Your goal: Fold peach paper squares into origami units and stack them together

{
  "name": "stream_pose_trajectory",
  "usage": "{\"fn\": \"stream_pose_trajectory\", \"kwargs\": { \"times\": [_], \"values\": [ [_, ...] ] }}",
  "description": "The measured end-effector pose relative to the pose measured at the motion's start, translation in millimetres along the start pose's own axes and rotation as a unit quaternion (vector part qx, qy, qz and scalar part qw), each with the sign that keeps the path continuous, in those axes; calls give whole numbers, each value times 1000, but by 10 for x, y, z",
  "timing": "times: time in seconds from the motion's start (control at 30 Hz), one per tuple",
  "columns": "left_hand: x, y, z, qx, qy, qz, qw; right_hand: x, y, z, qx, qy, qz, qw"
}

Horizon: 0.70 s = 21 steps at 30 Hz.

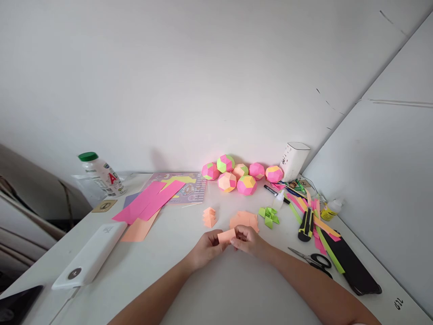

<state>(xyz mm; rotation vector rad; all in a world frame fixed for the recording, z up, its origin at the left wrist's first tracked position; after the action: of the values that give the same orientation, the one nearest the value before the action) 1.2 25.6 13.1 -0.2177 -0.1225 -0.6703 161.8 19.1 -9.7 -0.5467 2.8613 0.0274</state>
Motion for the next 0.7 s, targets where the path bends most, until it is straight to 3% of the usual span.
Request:
{"fn": "stream_pose_trajectory", "kwargs": {
  "times": [0.17,0.43,0.7],
  "values": [
    [27,-11,-6,-5,40,14,999,5,-16,2,7,-7,-8,1000],
    [-51,32,-57,25,4,-8,1000,-8,19,85,37,42,11,998],
    [-157,67,-46,77,6,41,996,-80,46,8,3,85,56,995]
  ]
}}
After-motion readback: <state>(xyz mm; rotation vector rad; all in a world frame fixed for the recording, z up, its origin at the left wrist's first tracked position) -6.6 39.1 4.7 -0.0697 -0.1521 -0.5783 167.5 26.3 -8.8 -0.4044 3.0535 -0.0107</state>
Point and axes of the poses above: each hand's wrist, its own y-axis towards the middle knuckle, its own x-axis out of the palm, z = x × y, the point moved 3 cm from there along y, towards the middle knuckle, and after that the axes turned 6 degrees about -y, right-handed, at the moved point
